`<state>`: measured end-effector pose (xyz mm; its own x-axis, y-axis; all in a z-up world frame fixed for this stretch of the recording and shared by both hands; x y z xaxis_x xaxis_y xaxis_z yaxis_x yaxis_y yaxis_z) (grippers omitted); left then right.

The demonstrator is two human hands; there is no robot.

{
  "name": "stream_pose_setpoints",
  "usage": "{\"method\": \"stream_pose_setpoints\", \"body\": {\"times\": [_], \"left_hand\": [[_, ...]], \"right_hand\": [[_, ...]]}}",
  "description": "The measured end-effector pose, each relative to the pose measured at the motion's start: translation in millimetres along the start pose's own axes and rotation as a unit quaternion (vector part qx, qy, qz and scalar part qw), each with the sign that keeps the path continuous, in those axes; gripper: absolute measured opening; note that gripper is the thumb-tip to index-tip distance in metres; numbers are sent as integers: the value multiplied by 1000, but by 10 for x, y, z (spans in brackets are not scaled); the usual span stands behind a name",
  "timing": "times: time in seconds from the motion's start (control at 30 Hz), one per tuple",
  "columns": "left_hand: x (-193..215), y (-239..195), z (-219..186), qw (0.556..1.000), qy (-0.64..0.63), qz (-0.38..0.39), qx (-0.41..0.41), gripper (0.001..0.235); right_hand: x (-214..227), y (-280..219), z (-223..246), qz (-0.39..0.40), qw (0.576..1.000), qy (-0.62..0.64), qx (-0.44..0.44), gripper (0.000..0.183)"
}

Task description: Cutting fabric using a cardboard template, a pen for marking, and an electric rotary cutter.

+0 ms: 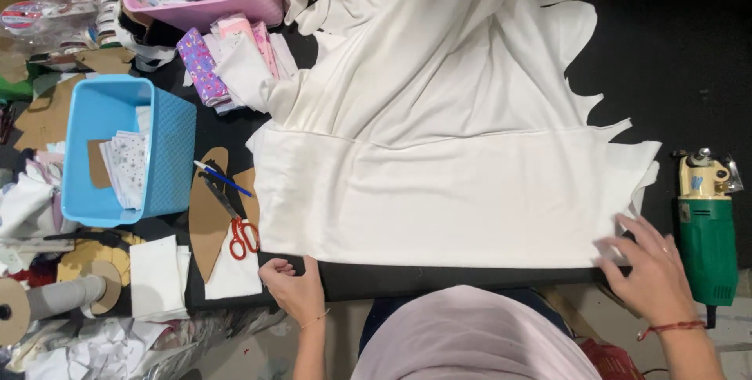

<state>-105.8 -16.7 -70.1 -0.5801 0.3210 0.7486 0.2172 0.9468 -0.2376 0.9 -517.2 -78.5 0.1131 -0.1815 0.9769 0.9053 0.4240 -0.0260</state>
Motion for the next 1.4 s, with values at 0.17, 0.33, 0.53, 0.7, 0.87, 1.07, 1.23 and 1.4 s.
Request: {"method": "stream_pose_setpoints", "body": {"times": [0.17,0.33,0.53,0.7,0.87,1.07,1.23,1.4], "left_hand": [[-586,-401,-905,923,23,171,-344,11],[-1389,-35,-1682,921,55,71,-379,27],[-2009,688,-1814,931,218,-19,-292,40],[-1822,742,-1825,929,131,-98,-331,31],[-1855,718,-1821,927,132,-54,-348,33],[-1611,665,-1977,902,37,-24,-430,22],[-1574,563,-1946,888,-3,-83,-453,22],[-1669,508,-1919,888,37,-139,-436,18]], "right_hand": [[-90,778,-298,-88,986,117,78,40],[-192,1922,-682,-241,963,124,-6,22],[-688,2331,-1246,-152,984,23,-84,12],[-687,2120,-1665,-200,976,22,-81,20],[-396,2284,-1054,-179,969,150,-83,40],[-659,2431,-982,-100,991,89,-29,10],[-710,2058,-1587,-223,975,10,-9,9],[-367,2039,-1082,-285,958,-14,1,5]]}}
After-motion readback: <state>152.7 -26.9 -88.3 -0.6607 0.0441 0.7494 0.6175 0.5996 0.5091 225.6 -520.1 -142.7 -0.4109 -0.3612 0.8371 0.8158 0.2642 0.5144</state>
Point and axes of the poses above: each hand's wrist, its own y-axis towards the middle knuckle, its own x-axis out of the back of the hand, z = x × y, the point moved 6 cm from there along y, towards the middle knuckle, and after that the axes turned 15 degrees about x, right-handed, at the moved point
